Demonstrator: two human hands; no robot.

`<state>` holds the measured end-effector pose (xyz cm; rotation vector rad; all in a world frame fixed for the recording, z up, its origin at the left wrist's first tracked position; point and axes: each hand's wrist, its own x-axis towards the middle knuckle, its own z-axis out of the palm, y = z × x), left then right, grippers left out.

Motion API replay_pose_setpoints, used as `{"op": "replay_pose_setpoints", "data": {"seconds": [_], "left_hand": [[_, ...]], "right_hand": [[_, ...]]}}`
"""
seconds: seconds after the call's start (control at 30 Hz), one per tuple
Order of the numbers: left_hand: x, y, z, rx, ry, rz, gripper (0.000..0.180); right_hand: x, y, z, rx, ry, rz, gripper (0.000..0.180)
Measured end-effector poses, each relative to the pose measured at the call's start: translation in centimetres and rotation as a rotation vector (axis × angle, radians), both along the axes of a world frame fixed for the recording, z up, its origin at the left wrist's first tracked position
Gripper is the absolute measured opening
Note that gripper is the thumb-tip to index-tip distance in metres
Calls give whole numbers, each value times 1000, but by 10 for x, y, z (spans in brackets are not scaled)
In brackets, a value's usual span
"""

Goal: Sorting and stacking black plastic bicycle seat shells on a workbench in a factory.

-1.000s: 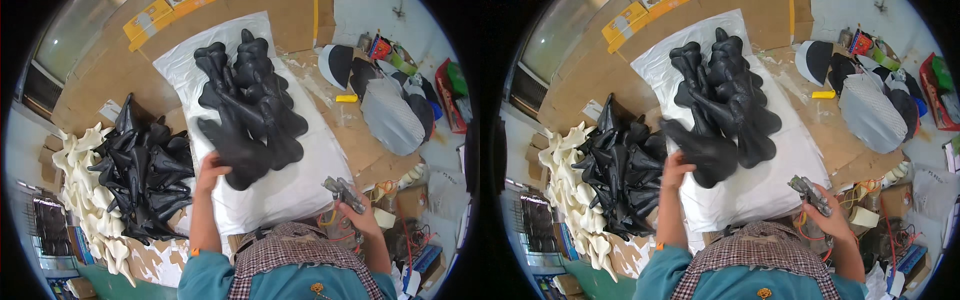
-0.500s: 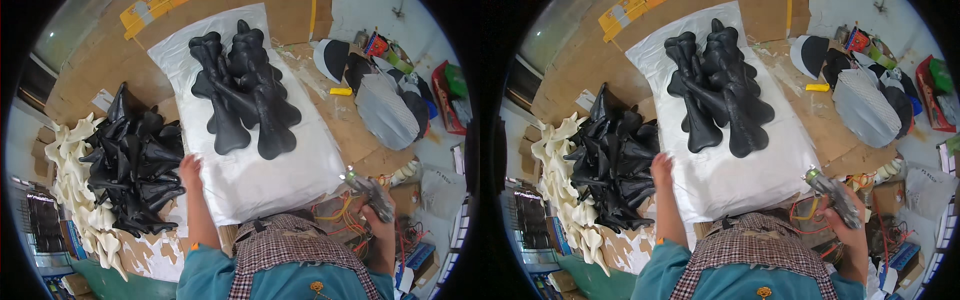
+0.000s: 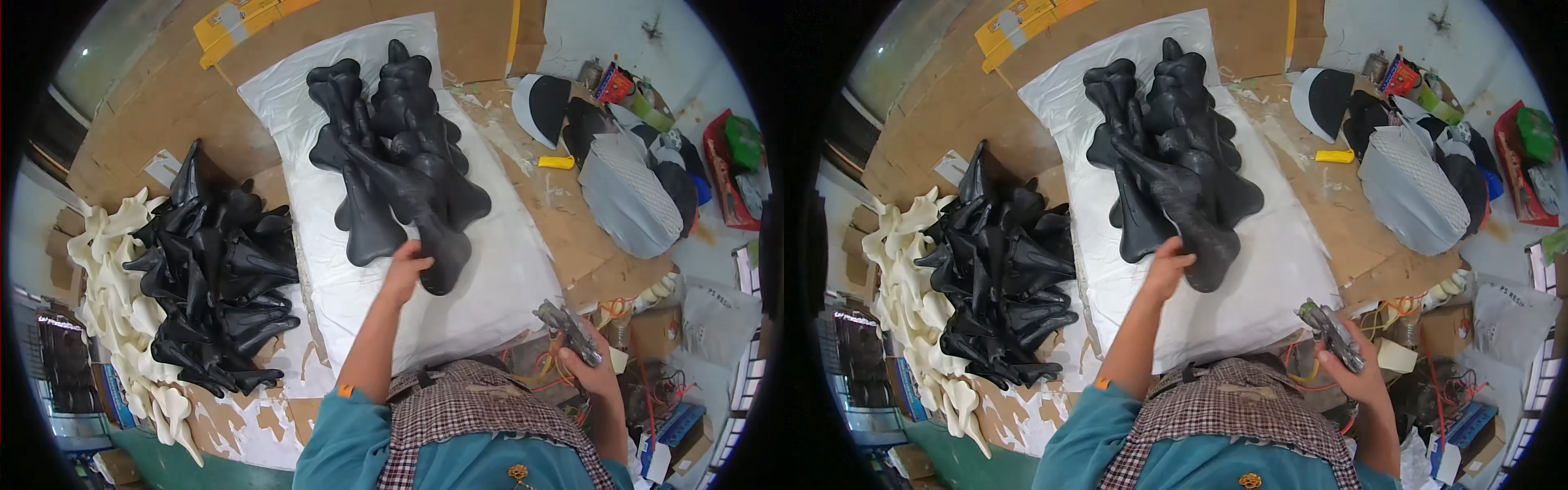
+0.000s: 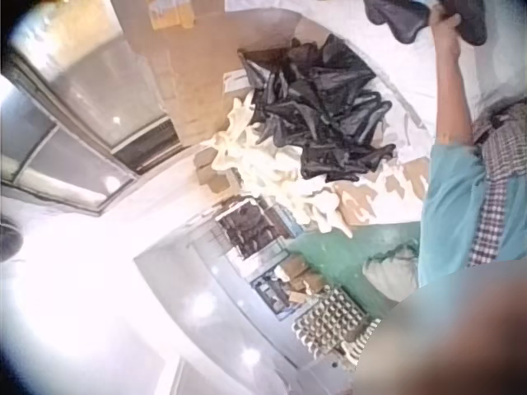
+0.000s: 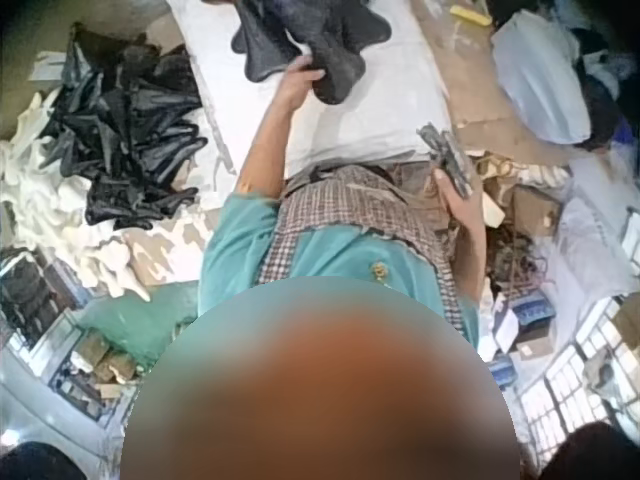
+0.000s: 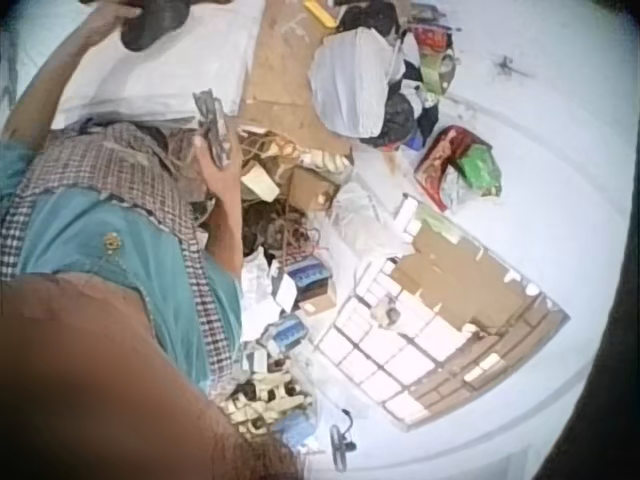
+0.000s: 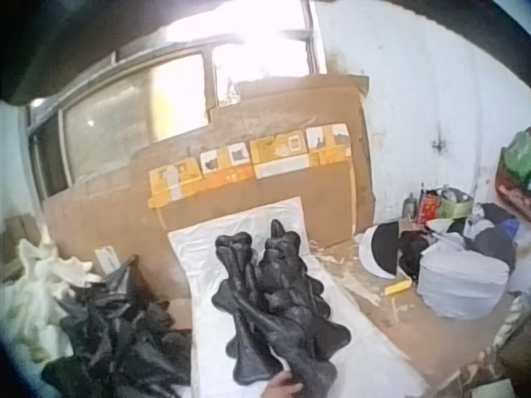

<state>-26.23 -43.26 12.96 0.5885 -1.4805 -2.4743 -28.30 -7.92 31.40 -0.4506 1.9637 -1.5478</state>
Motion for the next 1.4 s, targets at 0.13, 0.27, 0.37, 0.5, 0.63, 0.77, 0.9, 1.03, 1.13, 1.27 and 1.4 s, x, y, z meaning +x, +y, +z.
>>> {"op": "replay_pose_setpoints", "data": {"seconds": [0.13, 0.27, 0.37, 0.5, 0.63, 0.77, 0.9, 1.03, 1.13, 1.27, 1.4], "left_hand": [[77, -109, 36, 382, 777, 338, 18], [73, -175, 53, 456, 697, 832, 29], [14, -199, 9, 243, 389, 515, 40], [-88, -152, 15, 251, -70, 583, 39], [-113, -138, -14, 81, -122, 414, 44], [-97, -130, -29, -105, -82, 176, 41], [-65, -99, -14, -261, -62, -111, 25], [-34, -74, 23, 124, 182, 93, 13], [-10, -75, 49, 184, 122, 179, 14], [15, -73, 46, 215, 50, 195, 16], [40, -69, 25, 225, 20, 181, 17]], "right_hand": [[-14, -11, -15, 4, 11, 51, 52], [-24, -18, -34, -5, 10, 56, 54], [-28, -38, -28, -24, -76, 82, 55], [-35, -43, -26, -45, -81, 59, 54], [-39, -37, -29, -44, -12, 45, 53], [-31, -39, -17, -39, -36, -7, 52], [-18, -43, 0, -55, -57, 1, 51], [12, -35, 14, -241, -58, 2, 52], [31, -23, 22, -67, 48, 69, 55], [50, -25, 29, -13, 133, 61, 54], [67, -46, 45, -200, 122, 11, 56]]}}
